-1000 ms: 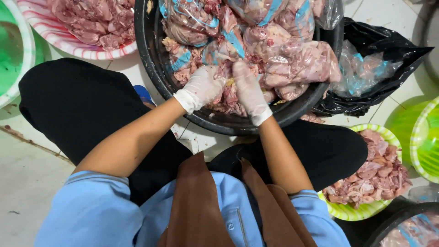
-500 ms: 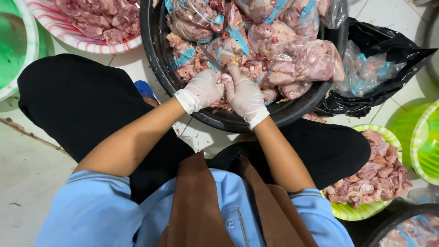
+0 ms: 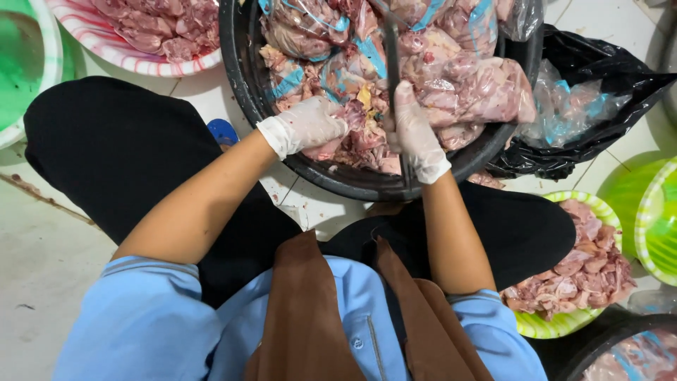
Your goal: Cutting and portioning raw chicken pieces using a knife in a food processing environment.
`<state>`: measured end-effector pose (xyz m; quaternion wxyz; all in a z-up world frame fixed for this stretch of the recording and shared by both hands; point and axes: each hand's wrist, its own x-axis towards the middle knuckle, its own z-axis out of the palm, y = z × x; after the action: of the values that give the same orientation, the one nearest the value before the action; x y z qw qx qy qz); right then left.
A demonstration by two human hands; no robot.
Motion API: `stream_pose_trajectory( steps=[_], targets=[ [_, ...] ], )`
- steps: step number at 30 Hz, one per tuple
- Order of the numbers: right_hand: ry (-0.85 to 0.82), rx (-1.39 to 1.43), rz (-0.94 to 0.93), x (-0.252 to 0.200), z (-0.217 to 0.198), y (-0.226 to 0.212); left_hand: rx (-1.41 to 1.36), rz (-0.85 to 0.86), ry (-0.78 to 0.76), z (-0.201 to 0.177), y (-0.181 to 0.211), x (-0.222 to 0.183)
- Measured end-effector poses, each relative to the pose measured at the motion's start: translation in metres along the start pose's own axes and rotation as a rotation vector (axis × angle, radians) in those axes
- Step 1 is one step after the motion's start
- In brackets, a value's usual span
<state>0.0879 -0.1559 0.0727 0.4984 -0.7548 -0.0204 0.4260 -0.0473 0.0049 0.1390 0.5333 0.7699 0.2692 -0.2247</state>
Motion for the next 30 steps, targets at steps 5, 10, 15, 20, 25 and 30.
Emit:
stream_pose_trajectory(
  steps=[5, 10, 15, 20, 25, 30],
  targets=[
    [-0.156, -0.528, -0.185, -0.063, 0.028, -0.04, 0.227, 0.045, -0.015, -0.003, -0.005, 0.018],
    [-0.197, -0.91, -0.315, -0.051, 0.03, -0.025, 0.444, 0.114, 0.005, 0.016, -0.031, 0.046],
    [-0.148, -0.416, -0.292, -0.05, 0.032, -0.029, 0.522, 0.227, 0.012, 0.014, -0.031, 0.042],
    [-0.076, -0.2, -0.124, 0.028, 0.013, 0.031, 0.342, 0.182, -0.023, 0.012, -0.029, 0.04],
    [0.041, -0.318, -0.129, 0.005, -0.005, 0.006, 0.232, 0.114, -0.059, 0.0, -0.029, 0.026],
    [-0.667, 1.159, 0.109, -0.008, 0.004, -0.01, -0.118, -0.208, -0.202, -0.007, 0.004, 0.01]
  ],
)
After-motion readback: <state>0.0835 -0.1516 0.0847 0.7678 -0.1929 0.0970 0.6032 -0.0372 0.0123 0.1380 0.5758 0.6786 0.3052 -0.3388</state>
